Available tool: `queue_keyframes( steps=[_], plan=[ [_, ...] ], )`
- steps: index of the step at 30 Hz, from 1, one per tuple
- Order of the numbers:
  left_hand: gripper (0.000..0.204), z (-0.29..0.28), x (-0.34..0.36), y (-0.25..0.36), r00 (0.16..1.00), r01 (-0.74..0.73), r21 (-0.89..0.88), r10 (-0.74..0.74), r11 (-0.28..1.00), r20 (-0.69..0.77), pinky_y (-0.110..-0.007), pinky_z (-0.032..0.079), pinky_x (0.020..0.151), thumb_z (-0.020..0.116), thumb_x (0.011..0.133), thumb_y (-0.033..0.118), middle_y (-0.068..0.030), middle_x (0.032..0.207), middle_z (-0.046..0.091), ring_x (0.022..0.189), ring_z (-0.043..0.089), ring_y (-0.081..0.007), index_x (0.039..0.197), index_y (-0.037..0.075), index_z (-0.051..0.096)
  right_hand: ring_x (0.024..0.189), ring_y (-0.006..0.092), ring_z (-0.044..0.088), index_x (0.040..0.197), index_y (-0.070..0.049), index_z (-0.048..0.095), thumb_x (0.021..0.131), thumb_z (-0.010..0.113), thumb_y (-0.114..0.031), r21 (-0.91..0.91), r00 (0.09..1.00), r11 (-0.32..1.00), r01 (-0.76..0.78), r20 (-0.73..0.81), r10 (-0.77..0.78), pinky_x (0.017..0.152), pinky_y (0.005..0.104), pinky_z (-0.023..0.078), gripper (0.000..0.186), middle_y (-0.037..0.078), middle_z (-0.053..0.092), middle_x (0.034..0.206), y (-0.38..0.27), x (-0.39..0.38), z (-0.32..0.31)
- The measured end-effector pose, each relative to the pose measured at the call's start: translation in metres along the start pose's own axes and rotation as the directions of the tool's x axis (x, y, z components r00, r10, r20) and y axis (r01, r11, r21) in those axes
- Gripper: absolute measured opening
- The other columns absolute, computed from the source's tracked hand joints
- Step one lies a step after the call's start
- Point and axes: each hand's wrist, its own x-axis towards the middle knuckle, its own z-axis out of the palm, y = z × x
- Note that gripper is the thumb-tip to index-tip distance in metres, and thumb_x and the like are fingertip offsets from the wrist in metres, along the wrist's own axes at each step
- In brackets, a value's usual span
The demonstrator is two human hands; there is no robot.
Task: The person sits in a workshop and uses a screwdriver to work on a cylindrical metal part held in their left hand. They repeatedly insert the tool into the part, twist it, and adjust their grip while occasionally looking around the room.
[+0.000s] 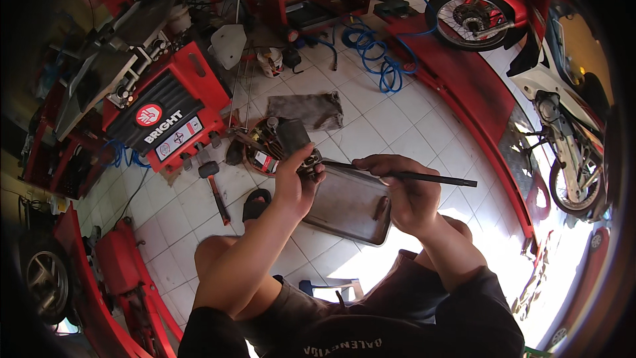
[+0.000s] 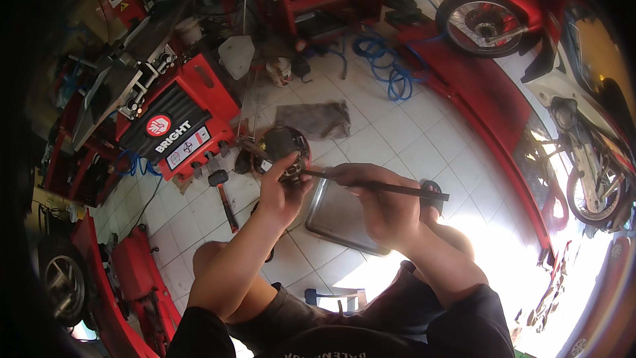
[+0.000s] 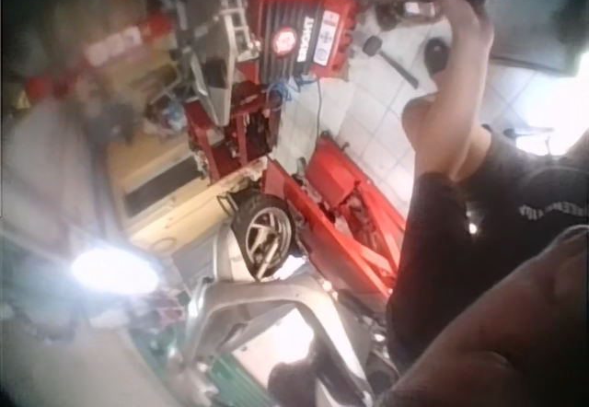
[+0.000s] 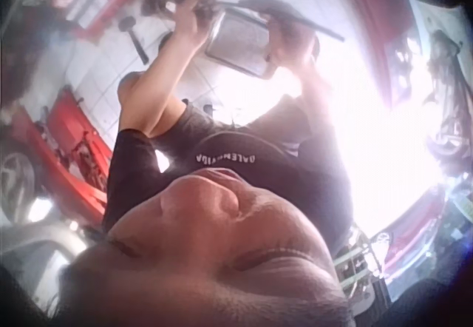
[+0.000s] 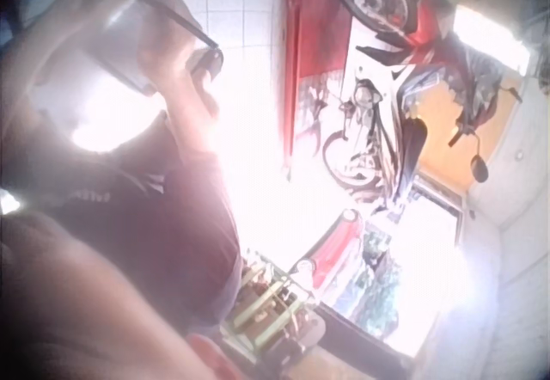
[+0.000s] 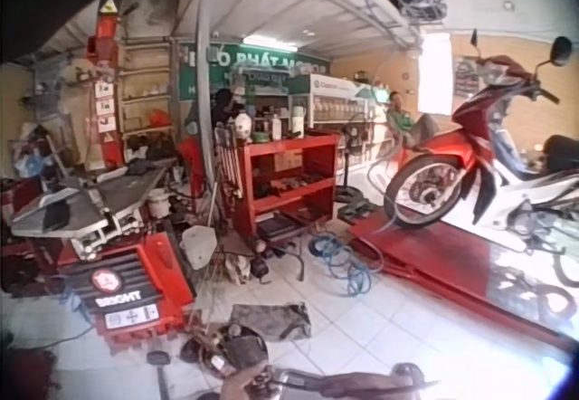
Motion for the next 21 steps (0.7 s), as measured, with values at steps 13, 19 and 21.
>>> queue_keyframes(
  steps=[13, 19, 21],
  plan=[
    [0.018, 0.003, -0.006, -0.004, 0.999, -0.038, 0.066, 0.040, 0.997, -0.023, -0.031, 0.040, 0.056, 0.072, 0.086, 0.011, -0.0025, 0.081, 0.055, 0.067, 0.053, -0.0158, 0.094, 0.007, 0.057, 0.090, 0.0255, 0.072, 0.102, 0.004, 0.066, 0.084, 0.057, 0.015, -0.091, 0.996, 0.991, 0.093, 0.016, -0.092, 0.078, 0.0312, 0.058, 0.023, 0.016, 0.072, 0.104, 0.009, 0.000, 0.005],
    [0.021, 0.007, -0.007, -0.009, 0.992, -0.124, 0.158, 0.122, 0.980, 0.022, -0.031, 0.041, 0.055, 0.075, 0.085, 0.011, -0.0028, 0.081, 0.057, 0.065, 0.054, -0.0139, 0.094, 0.005, 0.056, 0.080, 0.0240, 0.073, 0.100, 0.002, 0.068, 0.081, 0.065, 0.011, -0.231, 0.993, 0.966, 0.115, 0.032, -0.110, 0.070, 0.0308, 0.059, 0.021, 0.014, 0.073, 0.098, 0.002, 0.004, 0.001],
    [0.022, 0.002, -0.008, -0.009, 0.987, -0.158, 0.193, 0.156, 0.968, 0.025, -0.031, 0.041, 0.054, 0.075, 0.085, 0.011, -0.0028, 0.081, 0.058, 0.065, 0.054, -0.0132, 0.095, 0.005, 0.057, 0.078, 0.0232, 0.073, 0.098, 0.001, 0.069, 0.079, 0.070, 0.008, -0.267, 0.990, 0.954, 0.137, 0.019, -0.137, 0.068, 0.0304, 0.058, 0.021, 0.013, 0.073, 0.095, 0.002, 0.005, 0.006]
  ],
)
